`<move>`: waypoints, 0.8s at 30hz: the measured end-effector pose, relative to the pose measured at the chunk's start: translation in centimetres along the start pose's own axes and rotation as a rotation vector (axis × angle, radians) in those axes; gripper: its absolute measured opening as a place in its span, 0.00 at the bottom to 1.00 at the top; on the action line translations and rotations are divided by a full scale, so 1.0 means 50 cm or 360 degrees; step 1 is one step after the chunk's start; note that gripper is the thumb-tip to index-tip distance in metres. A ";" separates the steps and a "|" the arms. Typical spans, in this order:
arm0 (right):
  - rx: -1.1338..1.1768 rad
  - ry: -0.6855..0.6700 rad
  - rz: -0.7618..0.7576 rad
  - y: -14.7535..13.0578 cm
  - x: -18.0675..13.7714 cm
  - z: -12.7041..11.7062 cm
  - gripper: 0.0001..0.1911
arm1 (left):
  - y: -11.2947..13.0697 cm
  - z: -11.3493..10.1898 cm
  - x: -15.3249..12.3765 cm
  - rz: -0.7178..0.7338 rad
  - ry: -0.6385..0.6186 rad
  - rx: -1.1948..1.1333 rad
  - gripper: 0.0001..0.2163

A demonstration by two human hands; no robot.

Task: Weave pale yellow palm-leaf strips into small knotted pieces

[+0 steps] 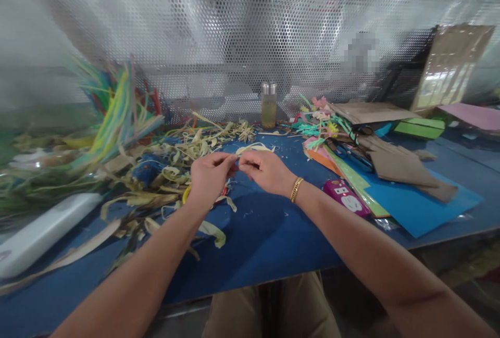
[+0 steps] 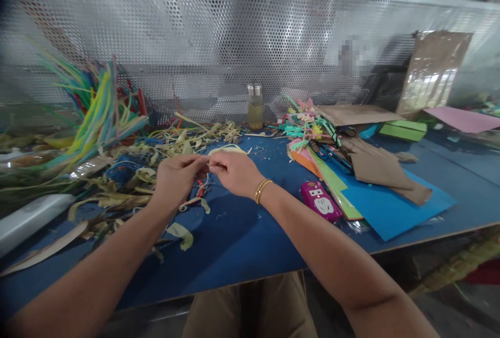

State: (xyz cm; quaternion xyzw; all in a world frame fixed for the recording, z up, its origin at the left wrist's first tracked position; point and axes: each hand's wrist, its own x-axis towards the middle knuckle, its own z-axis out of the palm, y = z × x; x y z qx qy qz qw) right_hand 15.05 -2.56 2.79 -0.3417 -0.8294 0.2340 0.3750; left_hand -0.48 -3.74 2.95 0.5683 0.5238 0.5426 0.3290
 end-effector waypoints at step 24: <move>0.0930 0.0073 0.0810 0.016 0.006 0.024 0.06 | -0.010 -0.003 0.015 -0.0519 -0.0112 -0.0790 0.03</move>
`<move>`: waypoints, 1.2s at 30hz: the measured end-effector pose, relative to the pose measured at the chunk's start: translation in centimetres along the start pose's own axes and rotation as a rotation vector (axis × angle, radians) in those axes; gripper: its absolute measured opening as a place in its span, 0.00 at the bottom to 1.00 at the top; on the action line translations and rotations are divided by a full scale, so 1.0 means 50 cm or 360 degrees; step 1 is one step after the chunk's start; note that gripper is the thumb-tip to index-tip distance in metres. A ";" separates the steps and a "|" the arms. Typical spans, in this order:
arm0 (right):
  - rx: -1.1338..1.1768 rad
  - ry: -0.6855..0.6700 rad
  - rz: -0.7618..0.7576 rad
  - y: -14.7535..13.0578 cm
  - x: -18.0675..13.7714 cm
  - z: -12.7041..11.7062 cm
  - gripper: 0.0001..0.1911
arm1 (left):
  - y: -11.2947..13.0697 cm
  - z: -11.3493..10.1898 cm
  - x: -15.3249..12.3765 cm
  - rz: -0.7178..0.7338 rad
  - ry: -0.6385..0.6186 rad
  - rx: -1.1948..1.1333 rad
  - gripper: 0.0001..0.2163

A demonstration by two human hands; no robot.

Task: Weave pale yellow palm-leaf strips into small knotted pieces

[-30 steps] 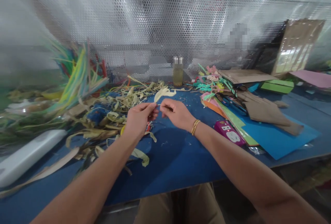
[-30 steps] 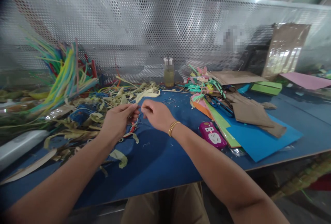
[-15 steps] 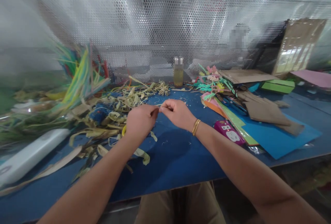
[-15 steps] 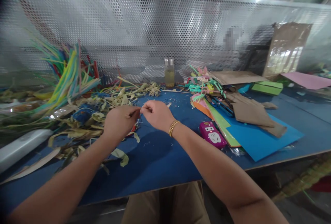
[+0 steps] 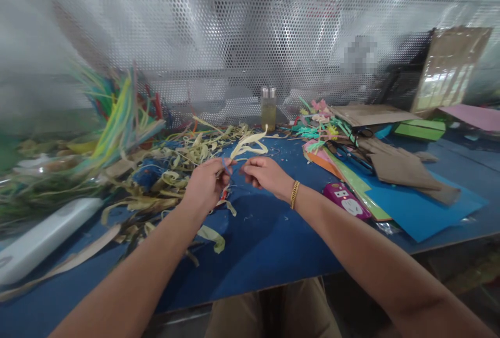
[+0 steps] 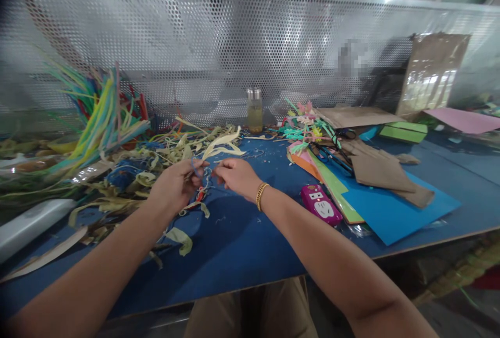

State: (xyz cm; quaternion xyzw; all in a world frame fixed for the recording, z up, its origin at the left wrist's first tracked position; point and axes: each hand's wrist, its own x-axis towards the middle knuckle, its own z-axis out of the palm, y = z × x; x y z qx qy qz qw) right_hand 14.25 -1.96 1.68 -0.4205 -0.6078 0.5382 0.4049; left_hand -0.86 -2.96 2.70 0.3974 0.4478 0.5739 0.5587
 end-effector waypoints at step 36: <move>0.1127 0.0402 -0.0107 -0.012 -0.006 0.042 0.07 | -0.035 0.017 -0.007 -0.0261 -0.0147 -0.0366 0.02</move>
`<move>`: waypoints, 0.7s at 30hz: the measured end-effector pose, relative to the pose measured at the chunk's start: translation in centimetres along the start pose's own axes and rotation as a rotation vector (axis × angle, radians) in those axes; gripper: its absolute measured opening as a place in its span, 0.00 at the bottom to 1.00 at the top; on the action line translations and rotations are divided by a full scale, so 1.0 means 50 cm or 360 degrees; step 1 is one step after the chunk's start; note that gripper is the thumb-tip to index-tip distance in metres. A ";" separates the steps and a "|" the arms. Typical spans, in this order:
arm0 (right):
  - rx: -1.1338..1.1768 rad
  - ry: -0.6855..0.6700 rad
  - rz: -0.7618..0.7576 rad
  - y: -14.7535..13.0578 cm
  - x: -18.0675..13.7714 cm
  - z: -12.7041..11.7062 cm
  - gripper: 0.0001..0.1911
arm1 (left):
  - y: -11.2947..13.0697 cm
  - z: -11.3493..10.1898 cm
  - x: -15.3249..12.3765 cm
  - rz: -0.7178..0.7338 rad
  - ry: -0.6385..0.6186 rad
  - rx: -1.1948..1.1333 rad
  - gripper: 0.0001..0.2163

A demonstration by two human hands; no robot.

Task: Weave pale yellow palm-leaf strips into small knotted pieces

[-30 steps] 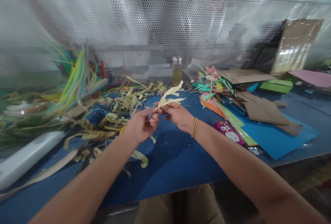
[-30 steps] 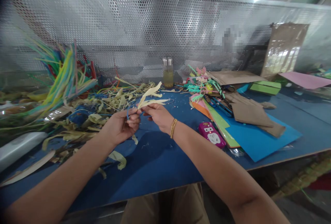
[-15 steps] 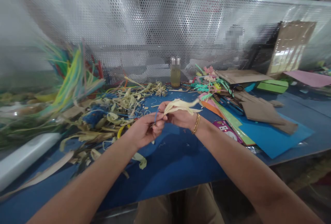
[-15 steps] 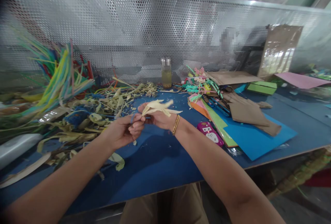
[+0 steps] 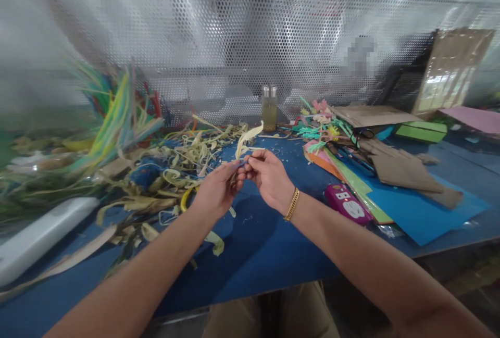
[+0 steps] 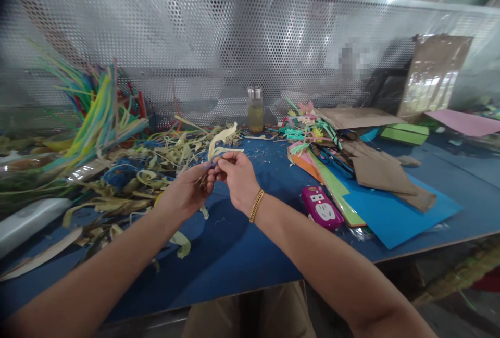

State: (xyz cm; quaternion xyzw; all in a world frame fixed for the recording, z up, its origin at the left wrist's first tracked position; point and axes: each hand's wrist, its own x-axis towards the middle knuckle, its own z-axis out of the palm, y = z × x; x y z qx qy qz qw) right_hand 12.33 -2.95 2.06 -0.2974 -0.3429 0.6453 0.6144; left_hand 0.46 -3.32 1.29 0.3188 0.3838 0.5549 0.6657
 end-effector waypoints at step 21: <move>-0.0570 0.0014 -0.0159 0.002 0.020 -0.026 0.12 | 0.013 -0.010 -0.001 0.0334 -0.0054 0.0869 0.11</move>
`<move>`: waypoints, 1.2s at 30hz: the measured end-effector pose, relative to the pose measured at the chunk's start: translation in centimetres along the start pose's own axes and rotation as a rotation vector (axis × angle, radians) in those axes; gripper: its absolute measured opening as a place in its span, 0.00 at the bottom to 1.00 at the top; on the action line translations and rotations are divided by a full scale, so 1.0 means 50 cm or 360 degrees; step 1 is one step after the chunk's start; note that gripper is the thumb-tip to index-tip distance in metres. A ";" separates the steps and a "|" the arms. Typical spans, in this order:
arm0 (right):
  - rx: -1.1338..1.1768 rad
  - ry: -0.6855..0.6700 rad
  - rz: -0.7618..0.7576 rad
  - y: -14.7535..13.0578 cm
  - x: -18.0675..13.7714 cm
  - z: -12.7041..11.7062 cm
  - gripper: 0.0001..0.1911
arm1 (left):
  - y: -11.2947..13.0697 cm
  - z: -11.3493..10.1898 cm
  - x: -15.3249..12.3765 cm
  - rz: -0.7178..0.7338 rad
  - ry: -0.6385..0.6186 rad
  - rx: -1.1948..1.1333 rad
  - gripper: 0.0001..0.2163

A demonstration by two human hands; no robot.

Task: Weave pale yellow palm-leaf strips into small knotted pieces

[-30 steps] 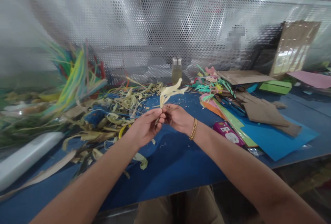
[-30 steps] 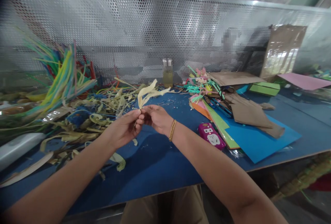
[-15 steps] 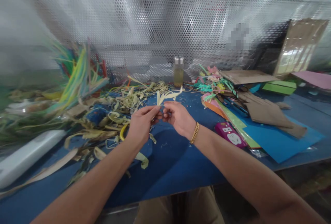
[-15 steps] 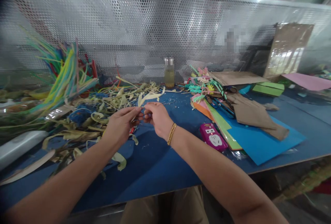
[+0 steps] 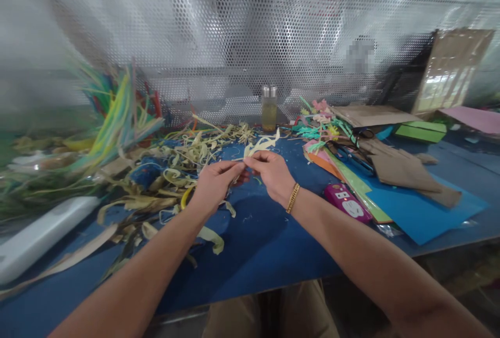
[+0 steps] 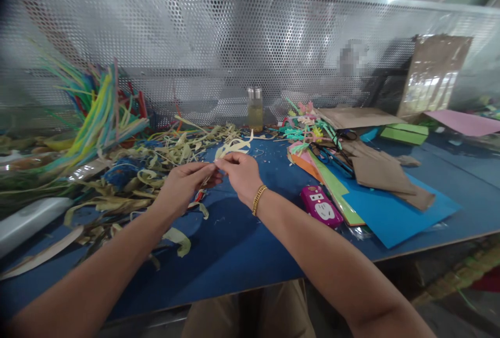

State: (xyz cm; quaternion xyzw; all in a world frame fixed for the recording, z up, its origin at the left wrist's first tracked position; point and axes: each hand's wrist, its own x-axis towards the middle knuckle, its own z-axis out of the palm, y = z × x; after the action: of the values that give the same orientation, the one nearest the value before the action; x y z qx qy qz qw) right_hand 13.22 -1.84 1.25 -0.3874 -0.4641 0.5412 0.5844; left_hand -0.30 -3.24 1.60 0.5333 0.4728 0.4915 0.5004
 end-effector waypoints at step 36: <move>-0.0412 -0.0017 0.0399 0.016 0.000 -0.006 0.10 | 0.024 -0.031 -0.023 0.0825 0.0375 0.1644 0.12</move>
State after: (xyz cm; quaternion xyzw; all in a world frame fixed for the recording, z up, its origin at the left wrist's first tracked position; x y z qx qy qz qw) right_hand 13.28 -1.76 0.41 -0.5113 -0.4810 0.5478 0.4551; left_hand -1.93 -4.36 2.79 0.7480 0.5576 0.3597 -0.0166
